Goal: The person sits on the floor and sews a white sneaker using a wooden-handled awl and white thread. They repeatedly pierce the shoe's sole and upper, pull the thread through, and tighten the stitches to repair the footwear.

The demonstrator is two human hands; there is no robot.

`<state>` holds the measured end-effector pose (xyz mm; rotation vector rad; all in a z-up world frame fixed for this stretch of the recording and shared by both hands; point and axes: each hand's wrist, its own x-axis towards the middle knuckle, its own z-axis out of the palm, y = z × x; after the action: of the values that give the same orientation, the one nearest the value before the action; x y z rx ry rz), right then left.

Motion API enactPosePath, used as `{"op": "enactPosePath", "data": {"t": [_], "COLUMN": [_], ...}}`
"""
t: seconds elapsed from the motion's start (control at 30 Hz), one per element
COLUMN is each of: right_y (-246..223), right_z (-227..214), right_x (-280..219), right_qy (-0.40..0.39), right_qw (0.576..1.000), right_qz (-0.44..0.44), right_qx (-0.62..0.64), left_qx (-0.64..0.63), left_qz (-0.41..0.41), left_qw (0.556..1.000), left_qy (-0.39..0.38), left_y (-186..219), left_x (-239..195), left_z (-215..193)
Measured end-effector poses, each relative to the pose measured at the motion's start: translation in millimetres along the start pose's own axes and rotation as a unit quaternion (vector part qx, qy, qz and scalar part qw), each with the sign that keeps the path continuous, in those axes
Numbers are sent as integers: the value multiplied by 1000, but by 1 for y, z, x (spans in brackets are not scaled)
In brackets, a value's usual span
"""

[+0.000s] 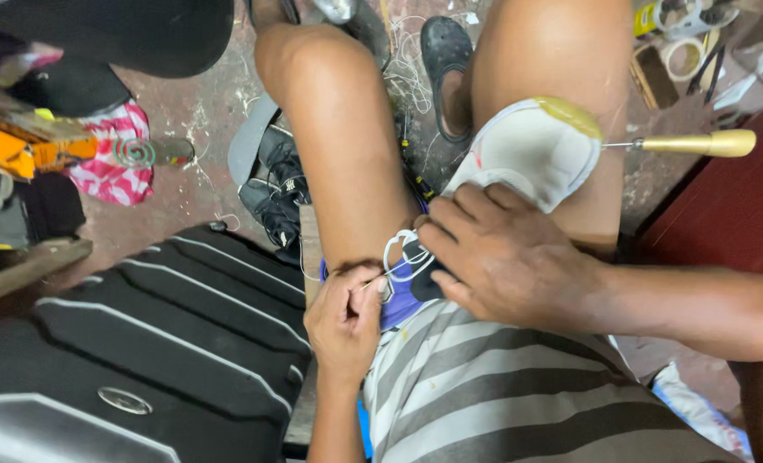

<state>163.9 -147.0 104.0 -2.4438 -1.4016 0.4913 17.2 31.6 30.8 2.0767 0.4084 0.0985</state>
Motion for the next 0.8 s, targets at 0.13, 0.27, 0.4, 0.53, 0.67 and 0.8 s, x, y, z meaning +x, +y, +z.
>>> {"op": "enactPosePath", "data": {"t": [0.13, 0.27, 0.4, 0.53, 0.67, 0.8], "right_y": [2, 10, 12, 20, 16, 19], "right_z": [2, 3, 5, 5, 6, -6], "right_x": [-3, -11, -17, -8, -14, -1], "right_qy": [55, 0, -9, 0, 15, 30], "right_qw": [998, 1000, 996, 993, 992, 991], "right_qz": [-23, 5, 85, 113, 122, 127], "right_qx": [-3, -29, 13, 34, 35, 35], "left_qx": [-24, -21, -15, -47, 47, 56], "left_qz": [29, 42, 111, -13, 172, 193], "left_qw": [999, 985, 984, 998, 981, 976], "left_qy": [-26, -169, -141, -47, -79, -84], "left_y": [4, 12, 22, 23, 10, 7], "left_x": [-2, -10, -15, -5, 12, 35], "left_z": [-8, -13, -14, -14, -16, -9]}}
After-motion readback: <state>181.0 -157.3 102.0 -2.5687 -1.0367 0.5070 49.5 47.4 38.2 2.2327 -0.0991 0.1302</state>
